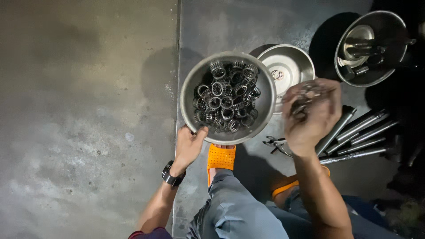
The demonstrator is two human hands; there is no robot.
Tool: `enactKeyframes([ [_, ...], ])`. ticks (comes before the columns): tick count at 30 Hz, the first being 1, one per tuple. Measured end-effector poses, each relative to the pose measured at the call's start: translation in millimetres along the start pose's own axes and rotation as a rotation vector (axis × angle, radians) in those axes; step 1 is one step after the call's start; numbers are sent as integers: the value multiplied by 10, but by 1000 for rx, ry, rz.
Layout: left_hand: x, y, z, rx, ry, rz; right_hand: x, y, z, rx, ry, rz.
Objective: The person picks small metal rings from a bowl and uses pliers to attach them to a larger metal ring, placing the assembled pieces into a separate bowl. The person repeats this process with multiple small rings.
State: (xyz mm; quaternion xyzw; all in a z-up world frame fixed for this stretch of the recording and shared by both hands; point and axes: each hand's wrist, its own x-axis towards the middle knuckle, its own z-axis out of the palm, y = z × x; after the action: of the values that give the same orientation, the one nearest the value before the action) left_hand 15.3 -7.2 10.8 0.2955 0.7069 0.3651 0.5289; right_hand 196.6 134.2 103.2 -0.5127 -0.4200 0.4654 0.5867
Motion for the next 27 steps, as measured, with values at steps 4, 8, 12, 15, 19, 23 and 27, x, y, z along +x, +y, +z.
enactKeyframes([
  [4, 49, 15, -34, -4, -17, 6, 29, 259, -135, 75, 11, -42],
  [8, 120, 53, -52, -52, -27, -8, -142, 626, -184, 129, 7, -33],
  [12, 184, 31, -72, -50, -46, -14, -241, 542, -26, 48, -114, -67],
  [15, 223, -24, -119, -14, -60, -19, -121, 309, 86, 147, -10, -111],
  [19, 228, -39, -202, 186, -111, -4, 169, 297, -296, 300, -317, -5],
  [23, 247, -21, -306, 219, -74, 62, 255, 213, -398, -48, -211, 205],
  [27, 272, 5, -389, 100, -30, 25, 195, 415, -432, -482, -441, -36],
])
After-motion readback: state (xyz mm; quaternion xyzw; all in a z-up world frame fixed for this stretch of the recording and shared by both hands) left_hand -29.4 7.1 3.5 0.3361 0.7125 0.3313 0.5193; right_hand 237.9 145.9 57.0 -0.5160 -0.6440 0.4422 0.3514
